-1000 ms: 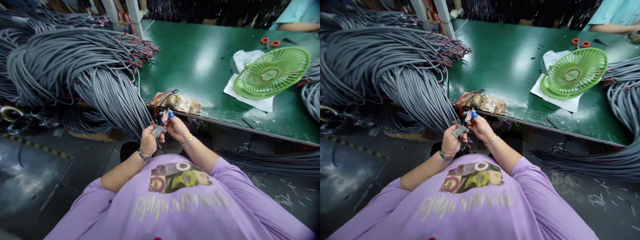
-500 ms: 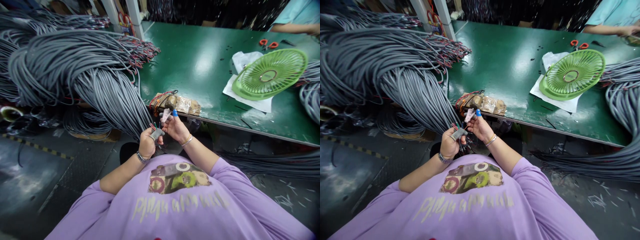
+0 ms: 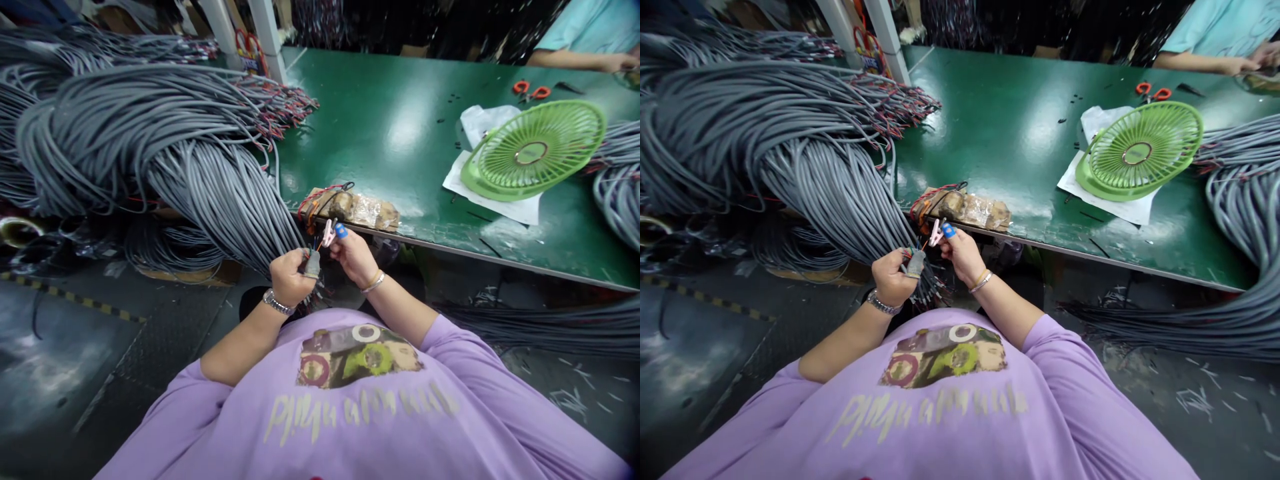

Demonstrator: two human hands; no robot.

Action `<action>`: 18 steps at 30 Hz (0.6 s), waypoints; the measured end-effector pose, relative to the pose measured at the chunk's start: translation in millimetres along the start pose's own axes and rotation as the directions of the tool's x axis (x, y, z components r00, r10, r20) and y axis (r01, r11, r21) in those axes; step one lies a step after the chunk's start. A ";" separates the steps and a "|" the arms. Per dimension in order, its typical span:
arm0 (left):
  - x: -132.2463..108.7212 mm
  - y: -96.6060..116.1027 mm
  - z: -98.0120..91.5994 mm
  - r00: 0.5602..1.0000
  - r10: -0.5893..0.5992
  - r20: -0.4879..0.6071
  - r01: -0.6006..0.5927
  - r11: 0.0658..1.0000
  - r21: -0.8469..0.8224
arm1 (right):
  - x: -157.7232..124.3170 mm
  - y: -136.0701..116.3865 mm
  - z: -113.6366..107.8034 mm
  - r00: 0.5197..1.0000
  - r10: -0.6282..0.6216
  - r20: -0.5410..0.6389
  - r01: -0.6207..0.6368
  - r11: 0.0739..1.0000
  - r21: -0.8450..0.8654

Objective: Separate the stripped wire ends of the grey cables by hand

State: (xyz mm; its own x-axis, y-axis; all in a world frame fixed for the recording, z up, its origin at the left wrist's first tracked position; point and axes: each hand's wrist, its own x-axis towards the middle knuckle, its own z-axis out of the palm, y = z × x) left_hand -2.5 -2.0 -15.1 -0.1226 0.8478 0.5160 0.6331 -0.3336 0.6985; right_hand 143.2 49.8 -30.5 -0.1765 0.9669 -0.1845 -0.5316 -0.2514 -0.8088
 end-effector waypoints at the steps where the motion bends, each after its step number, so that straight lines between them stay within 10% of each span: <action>1: 0.8 -0.7 0.8 0.999 0.047 0.002 -0.047 0.998 0.046 | 0.1 2.1 0.0 0.997 -0.071 -0.036 0.069 0.997 -0.036; 7: 2.1 -5.0 4.0 0.971 0.235 0.050 -0.240 0.952 0.192 | 2.7 6.9 4.0 1.000 -0.018 0.006 0.018 0.999 0.037; 18: 0.6 -5.8 7.0 0.975 0.197 0.102 -0.216 0.951 0.221 | 7.3 5.4 14.3 0.991 0.131 -0.022 -0.121 0.961 0.247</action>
State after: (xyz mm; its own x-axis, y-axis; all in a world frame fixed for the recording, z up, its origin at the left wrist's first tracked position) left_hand -0.9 3.3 -22.3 0.0837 0.8029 0.5902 0.7977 -0.4089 0.4432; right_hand 127.2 54.9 -28.3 -0.2260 0.9265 -0.3009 -0.6942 -0.3699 -0.6175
